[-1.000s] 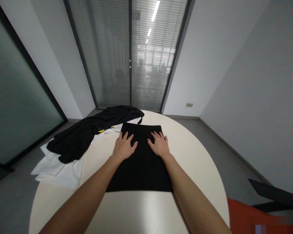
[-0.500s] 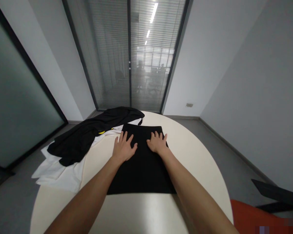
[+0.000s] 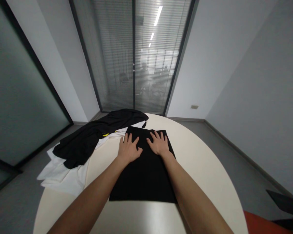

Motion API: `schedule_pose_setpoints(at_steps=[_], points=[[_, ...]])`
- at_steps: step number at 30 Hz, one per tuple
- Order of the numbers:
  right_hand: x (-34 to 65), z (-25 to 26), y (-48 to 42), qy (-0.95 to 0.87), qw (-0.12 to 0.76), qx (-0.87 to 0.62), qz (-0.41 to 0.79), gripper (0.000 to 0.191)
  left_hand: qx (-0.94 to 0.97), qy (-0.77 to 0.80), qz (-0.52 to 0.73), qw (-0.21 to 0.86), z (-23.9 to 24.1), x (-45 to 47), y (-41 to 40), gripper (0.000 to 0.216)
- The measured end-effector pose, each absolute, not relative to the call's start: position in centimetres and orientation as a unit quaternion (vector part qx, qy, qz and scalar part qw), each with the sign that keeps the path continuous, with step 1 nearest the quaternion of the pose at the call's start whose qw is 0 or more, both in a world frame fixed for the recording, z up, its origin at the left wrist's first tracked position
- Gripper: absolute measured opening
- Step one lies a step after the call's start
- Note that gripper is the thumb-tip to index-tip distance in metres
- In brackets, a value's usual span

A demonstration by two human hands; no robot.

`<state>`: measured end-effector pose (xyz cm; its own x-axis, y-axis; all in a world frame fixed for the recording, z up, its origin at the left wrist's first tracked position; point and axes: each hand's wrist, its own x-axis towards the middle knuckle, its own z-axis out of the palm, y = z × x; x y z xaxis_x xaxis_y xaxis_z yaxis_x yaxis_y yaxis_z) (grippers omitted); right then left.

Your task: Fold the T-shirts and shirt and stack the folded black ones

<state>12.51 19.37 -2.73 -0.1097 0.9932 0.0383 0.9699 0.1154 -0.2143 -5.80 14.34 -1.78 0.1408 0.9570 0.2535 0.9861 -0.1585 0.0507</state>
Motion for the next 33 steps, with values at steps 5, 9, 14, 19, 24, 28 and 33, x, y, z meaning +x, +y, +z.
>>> schedule_pose_setpoints(at_steps=[5, 9, 14, 19, 24, 28, 33], points=[[12.6, -2.6, 19.3, -0.738, 0.113, -0.661, 0.075, 0.068, -0.783, -0.606, -0.129, 0.057, -1.9, -6.1, 17.4, 0.055], [12.6, -2.6, 19.4, -0.710, 0.143, -0.687, 0.067, 0.065, -0.731, -0.669, -0.134, 0.008, -3.5, -6.9, 19.1, 0.061], [12.8, -2.6, 19.6, -0.637, 0.166, -0.749, 0.068, 0.066, -0.737, -0.660, -0.146, -0.007, -4.0, -7.0, 19.2, 0.061], [13.1, -2.4, 19.5, -0.651, 0.135, -0.742, 0.088, 0.070, -0.731, -0.657, -0.183, 0.036, -3.5, -7.2, 18.3, 0.054], [13.1, -2.2, 19.1, -0.650, 0.159, -0.739, 0.083, 0.068, -0.728, -0.670, -0.141, 0.011, -3.2, -8.1, 16.5, 0.055], [13.1, -2.4, 19.1, -0.650, 0.187, -0.734, 0.065, 0.063, -0.716, -0.692, -0.078, 0.046, -2.5, -7.5, 14.0, 0.053], [13.1, -2.6, 19.3, -0.655, 0.182, -0.731, 0.061, 0.062, -0.727, -0.683, -0.050, 0.061, -0.7, -4.0, 10.9, 0.057]])
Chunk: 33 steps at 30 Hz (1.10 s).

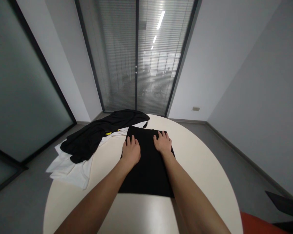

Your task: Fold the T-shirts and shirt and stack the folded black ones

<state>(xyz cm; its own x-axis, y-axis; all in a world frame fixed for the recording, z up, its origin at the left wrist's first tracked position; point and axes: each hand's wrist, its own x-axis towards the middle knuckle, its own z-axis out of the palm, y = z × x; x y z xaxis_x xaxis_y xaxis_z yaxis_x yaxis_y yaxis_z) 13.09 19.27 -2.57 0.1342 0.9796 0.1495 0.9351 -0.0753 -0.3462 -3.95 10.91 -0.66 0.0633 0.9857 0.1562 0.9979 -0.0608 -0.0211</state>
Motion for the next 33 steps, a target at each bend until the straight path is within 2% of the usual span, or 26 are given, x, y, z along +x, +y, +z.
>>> schedule_pose_setpoints(at_steps=[7, 13, 17, 21, 30, 33], points=[[13.2, -2.3, 19.1, -0.654, 0.196, -0.728, 0.055, 0.060, -0.695, -0.697, -0.172, 0.044, -1.8, -1.3, 9.1, 0.059], [14.4, -2.7, 19.4, -0.678, 0.218, -0.699, 0.061, 0.051, -0.693, -0.697, -0.182, 0.044, -2.9, -3.3, 9.4, 0.055], [15.5, -2.8, 19.5, -0.696, 0.293, -0.651, 0.081, 0.041, -0.692, -0.699, -0.176, 0.034, -2.8, -3.7, 9.7, 0.057], [17.4, -3.1, 19.4, -0.691, 0.375, -0.613, 0.079, 0.040, -0.694, -0.698, -0.174, 0.023, -2.8, -3.8, 9.7, 0.058], [20.1, -3.8, 18.0, -0.645, 0.289, -0.707, 0.001, 0.042, -0.705, -0.685, -0.182, 0.037, -1.8, -6.7, 11.6, 0.042], [20.1, -3.6, 17.9, -0.612, 0.260, -0.747, 0.015, 0.046, -0.685, -0.701, -0.194, 0.040, -1.5, -8.5, 12.2, 0.036]])
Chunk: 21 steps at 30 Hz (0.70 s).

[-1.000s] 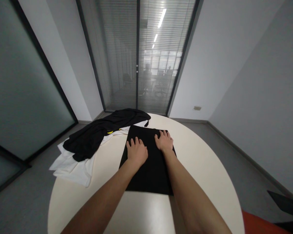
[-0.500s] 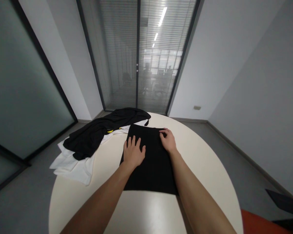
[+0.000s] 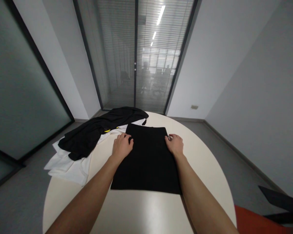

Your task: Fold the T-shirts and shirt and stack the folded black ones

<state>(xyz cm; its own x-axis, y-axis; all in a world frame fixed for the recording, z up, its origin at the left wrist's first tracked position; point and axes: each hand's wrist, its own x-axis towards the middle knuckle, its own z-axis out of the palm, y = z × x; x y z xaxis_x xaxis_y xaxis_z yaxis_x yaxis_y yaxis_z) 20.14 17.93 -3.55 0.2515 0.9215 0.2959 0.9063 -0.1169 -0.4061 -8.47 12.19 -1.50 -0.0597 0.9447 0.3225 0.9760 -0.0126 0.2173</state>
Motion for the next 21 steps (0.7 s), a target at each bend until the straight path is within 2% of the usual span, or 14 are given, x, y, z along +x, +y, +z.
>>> schedule_pose_setpoints(at_steps=[3, 6, 12, 17, 21], points=[[20.4, -3.5, 18.2, -0.609, 0.244, -0.753, 0.044, 0.044, -0.664, -0.719, -0.202, 0.034, -1.6, -9.8, 12.6, 0.037], [20.7, -3.6, 18.6, -0.608, 0.255, -0.749, 0.071, 0.040, -0.659, -0.717, -0.227, -0.037, -2.0, -10.5, 13.1, 0.039], [21.1, -3.7, 19.5, -0.574, 0.391, -0.673, 0.255, 0.023, -0.590, -0.742, -0.280, -0.154, -2.7, -11.8, 15.0, 0.038], [21.0, -3.2, 19.8, -0.566, 0.426, -0.624, 0.329, 0.024, -0.571, -0.747, -0.267, -0.209, -3.1, -13.1, 16.3, 0.022], [21.2, -2.1, 19.5, -0.530, 0.475, -0.560, 0.424, 0.034, -0.567, -0.736, -0.286, -0.235, -3.1, -13.2, 16.7, 0.014]])
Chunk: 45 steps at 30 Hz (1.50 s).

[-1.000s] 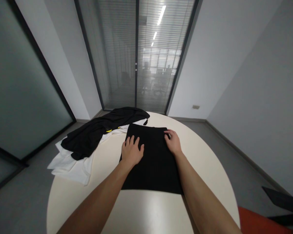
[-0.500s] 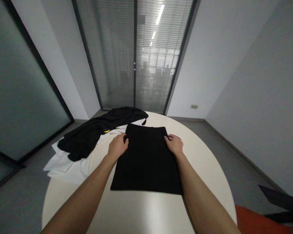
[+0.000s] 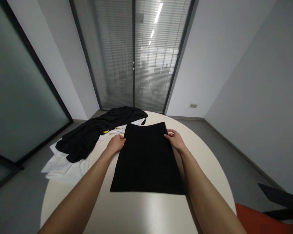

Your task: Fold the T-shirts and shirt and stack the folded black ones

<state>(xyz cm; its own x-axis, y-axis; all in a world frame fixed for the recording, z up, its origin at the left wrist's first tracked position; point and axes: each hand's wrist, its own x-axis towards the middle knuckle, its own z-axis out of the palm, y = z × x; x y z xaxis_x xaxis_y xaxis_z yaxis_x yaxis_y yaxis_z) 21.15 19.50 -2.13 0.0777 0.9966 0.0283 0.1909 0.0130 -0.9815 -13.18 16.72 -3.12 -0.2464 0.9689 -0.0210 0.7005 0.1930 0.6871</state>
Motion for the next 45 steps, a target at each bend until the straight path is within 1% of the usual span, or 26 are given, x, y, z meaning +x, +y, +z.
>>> schedule_pose_setpoints(at_steps=[2, 4, 12, 17, 23, 25, 28, 33, 35, 38, 43, 45], points=[[21.4, -1.5, 19.3, -0.512, 0.493, -0.533, 0.460, 0.039, 0.565, 0.723, 0.312, 0.245, -3.0, -12.9, 16.8, 0.011], [21.5, -0.8, 19.1, -0.507, 0.494, -0.529, 0.468, 0.040, 0.557, 0.711, 0.338, 0.266, -2.7, -12.7, 16.7, 0.011], [20.8, 1.5, 17.9, -0.468, 0.453, -0.601, 0.464, 0.024, 0.459, 0.683, 0.400, 0.404, -0.6, -12.0, 15.8, 0.008], [20.1, 2.3, 17.1, -0.417, 0.454, -0.603, 0.506, 0.038, 0.408, 0.646, 0.401, 0.506, 0.8, -11.3, 14.9, 0.010], [20.0, 2.9, 16.8, -0.415, 0.449, -0.597, 0.520, 0.042, 0.369, 0.623, 0.412, 0.554, 1.6, -11.1, 14.3, 0.007], [20.2, 3.2, 16.7, -0.420, 0.440, -0.591, 0.530, 0.045, 0.361, 0.614, 0.413, 0.568, 1.9, -11.2, 14.2, 0.010], [20.8, 3.7, 16.5, -0.421, 0.429, -0.576, 0.554, 0.045, 0.352, 0.601, 0.416, 0.585, 2.2, -11.3, 14.1, 0.024], [22.0, 4.7, 16.0, -0.392, 0.420, -0.558, 0.598, 0.027, 0.343, 0.582, 0.406, 0.615, 2.3, -11.7, 13.8, 0.038], [22.3, 4.8, 15.9, -0.383, 0.417, -0.555, 0.609, 0.025, 0.345, 0.572, 0.400, 0.628, 2.3, -12.0, 13.7, 0.040], [22.5, 4.8, 15.8, -0.384, 0.410, -0.556, 0.613, 0.032, 0.344, 0.556, 0.393, 0.647, 2.3, -12.3, 13.6, 0.039], [22.2, 4.7, 15.9, -0.396, 0.418, -0.549, 0.606, 0.054, 0.304, 0.540, 0.425, 0.659, 2.1, -12.3, 14.0, 0.036], [22.0, 4.7, 15.9, -0.398, 0.425, -0.541, 0.606, 0.060, 0.294, 0.527, 0.447, 0.660, 1.9, -12.1, 14.2, 0.035]])
